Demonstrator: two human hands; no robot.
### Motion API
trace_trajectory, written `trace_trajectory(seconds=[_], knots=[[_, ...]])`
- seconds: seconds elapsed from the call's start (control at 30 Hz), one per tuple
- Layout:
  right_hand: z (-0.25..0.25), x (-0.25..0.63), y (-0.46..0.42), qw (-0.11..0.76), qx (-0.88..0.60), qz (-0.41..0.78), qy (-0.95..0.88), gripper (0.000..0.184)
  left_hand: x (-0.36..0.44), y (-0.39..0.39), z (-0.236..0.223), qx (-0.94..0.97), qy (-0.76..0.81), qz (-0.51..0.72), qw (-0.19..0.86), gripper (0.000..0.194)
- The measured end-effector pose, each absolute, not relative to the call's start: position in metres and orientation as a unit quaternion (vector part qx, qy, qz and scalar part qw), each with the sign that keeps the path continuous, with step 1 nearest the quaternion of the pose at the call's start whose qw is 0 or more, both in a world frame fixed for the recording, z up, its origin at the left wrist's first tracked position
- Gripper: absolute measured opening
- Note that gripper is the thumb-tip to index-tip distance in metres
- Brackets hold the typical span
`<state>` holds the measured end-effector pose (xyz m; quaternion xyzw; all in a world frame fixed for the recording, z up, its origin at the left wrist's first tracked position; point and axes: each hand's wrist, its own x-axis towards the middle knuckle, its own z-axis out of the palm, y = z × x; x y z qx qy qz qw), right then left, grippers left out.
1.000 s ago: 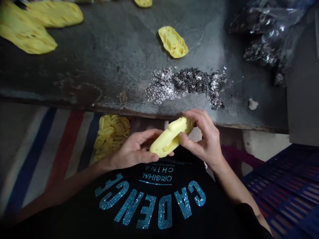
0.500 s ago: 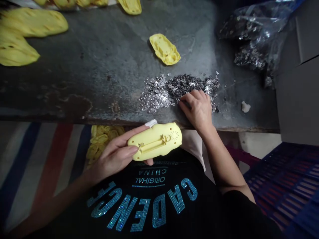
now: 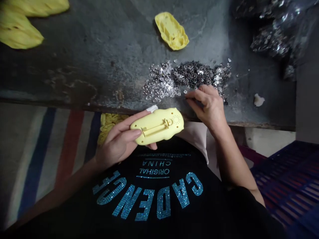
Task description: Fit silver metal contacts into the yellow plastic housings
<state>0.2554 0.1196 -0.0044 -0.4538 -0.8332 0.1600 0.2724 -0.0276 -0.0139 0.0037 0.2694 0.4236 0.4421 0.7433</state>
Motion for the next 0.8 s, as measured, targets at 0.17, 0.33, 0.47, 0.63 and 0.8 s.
trace_trajectory(seconds=[0.17,0.33,0.47,0.63,0.8], knots=[[-0.011,0.278,0.096,0.278,-0.445,0.193,-0.829,0.018,-0.018,-0.008,0.01,0.253,0.455,0.434,0.736,0.078],[-0.024,0.278,0.094,0.296,-0.481,0.172,-0.807,0.02,-0.014,-0.008,0.013,0.256,0.489,0.432,0.714,0.076],[-0.021,0.272,0.094,0.302,-0.475,0.138,-0.815,0.009,-0.013,-0.011,0.014,0.249,0.496,0.441,0.706,0.077],[0.013,0.261,0.07,0.319,-0.439,0.219,-0.811,0.01,-0.011,-0.015,0.014,0.277,0.484,0.441,0.703,0.077],[0.037,0.249,0.044,0.314,-0.392,0.268,-0.822,0.005,-0.006,-0.02,0.017,0.303,0.447,0.457,0.706,0.073]])
